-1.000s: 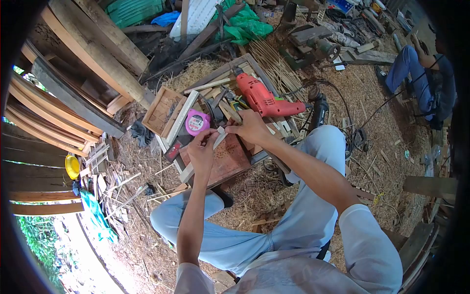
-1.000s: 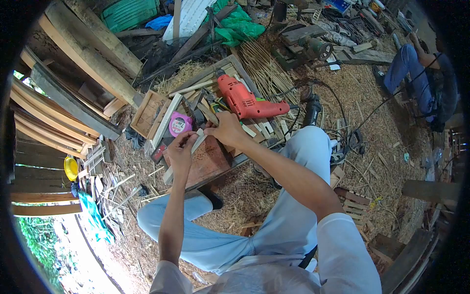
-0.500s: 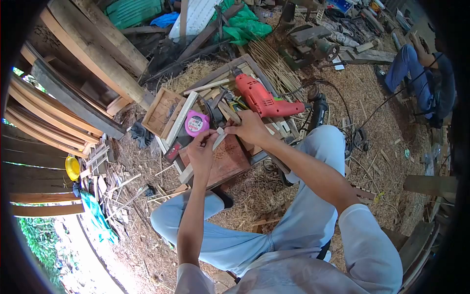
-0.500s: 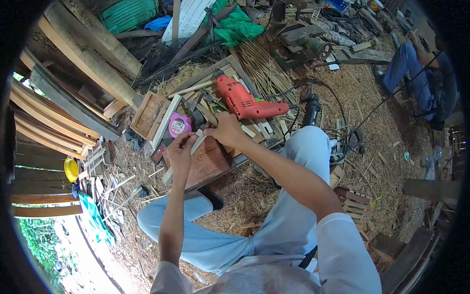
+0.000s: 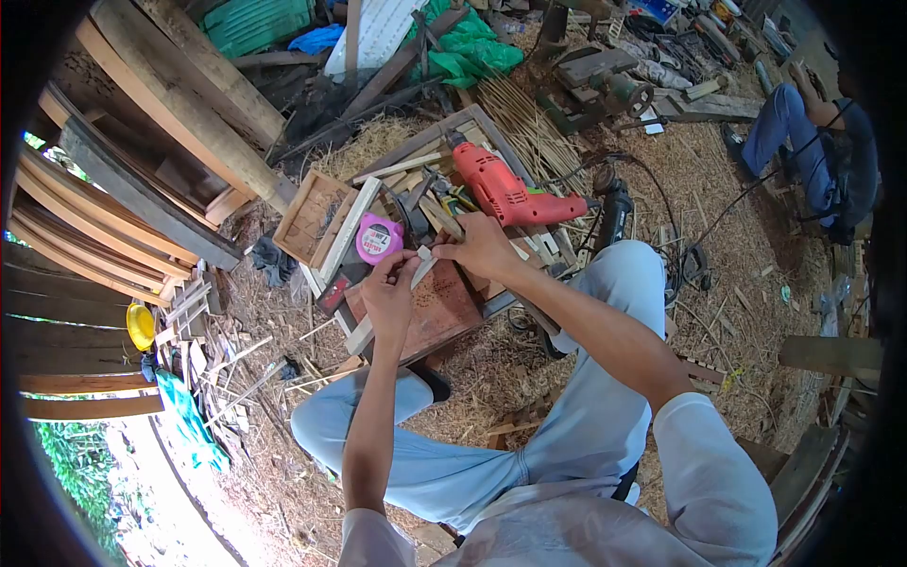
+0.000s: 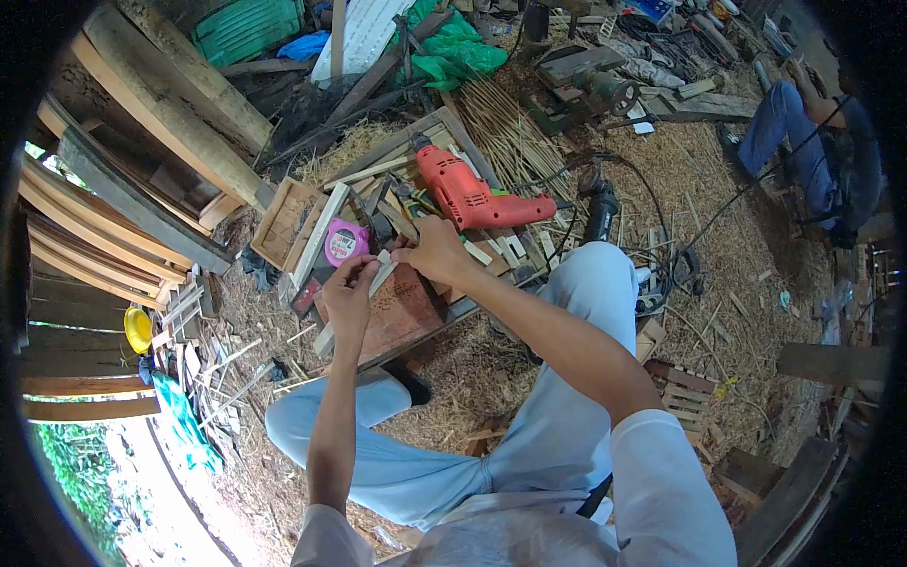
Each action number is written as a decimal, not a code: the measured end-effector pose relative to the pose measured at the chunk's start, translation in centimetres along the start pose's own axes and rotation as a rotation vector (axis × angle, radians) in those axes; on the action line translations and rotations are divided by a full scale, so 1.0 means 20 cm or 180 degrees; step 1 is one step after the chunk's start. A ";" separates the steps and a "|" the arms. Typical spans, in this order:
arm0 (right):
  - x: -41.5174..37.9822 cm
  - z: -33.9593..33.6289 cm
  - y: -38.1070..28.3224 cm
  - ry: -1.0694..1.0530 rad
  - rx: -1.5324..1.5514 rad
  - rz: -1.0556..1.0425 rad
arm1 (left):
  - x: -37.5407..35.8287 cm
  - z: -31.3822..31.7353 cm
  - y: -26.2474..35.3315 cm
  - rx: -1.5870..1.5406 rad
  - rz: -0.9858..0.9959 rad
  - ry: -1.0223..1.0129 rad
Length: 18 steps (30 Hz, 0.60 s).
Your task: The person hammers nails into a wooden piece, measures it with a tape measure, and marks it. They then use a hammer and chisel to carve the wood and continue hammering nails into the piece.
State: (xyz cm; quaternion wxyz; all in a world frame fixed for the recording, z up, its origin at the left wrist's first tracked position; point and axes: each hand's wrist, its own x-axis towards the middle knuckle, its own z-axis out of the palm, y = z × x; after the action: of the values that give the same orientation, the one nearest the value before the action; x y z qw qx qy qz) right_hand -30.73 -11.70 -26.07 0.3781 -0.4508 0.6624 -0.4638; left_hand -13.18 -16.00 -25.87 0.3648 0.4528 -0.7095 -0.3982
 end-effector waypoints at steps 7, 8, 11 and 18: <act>-0.01 0.00 -0.01 -0.0011 -0.0110 0.0059 | 0.01 0.00 -0.03 -0.0107 -0.0034 -0.0053; -0.01 -0.01 -0.02 -0.0028 -0.0113 0.0066 | 0.01 0.00 -0.03 -0.0106 -0.0034 -0.0055; -0.01 -0.02 -0.03 -0.0073 -0.0084 0.0111 | 0.01 0.00 -0.04 -0.0092 -0.0068 -0.0066; 0.00 -0.03 -0.02 -0.0147 0.0014 0.0079 | 0.01 0.00 -0.03 -0.0051 0.0000 -0.0018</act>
State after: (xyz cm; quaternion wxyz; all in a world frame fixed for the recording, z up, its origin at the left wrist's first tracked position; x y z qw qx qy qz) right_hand -31.16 -11.60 -25.60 0.4000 -0.4524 0.6579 -0.4500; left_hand -12.97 -16.30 -26.46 0.3664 0.4486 -0.7073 -0.4052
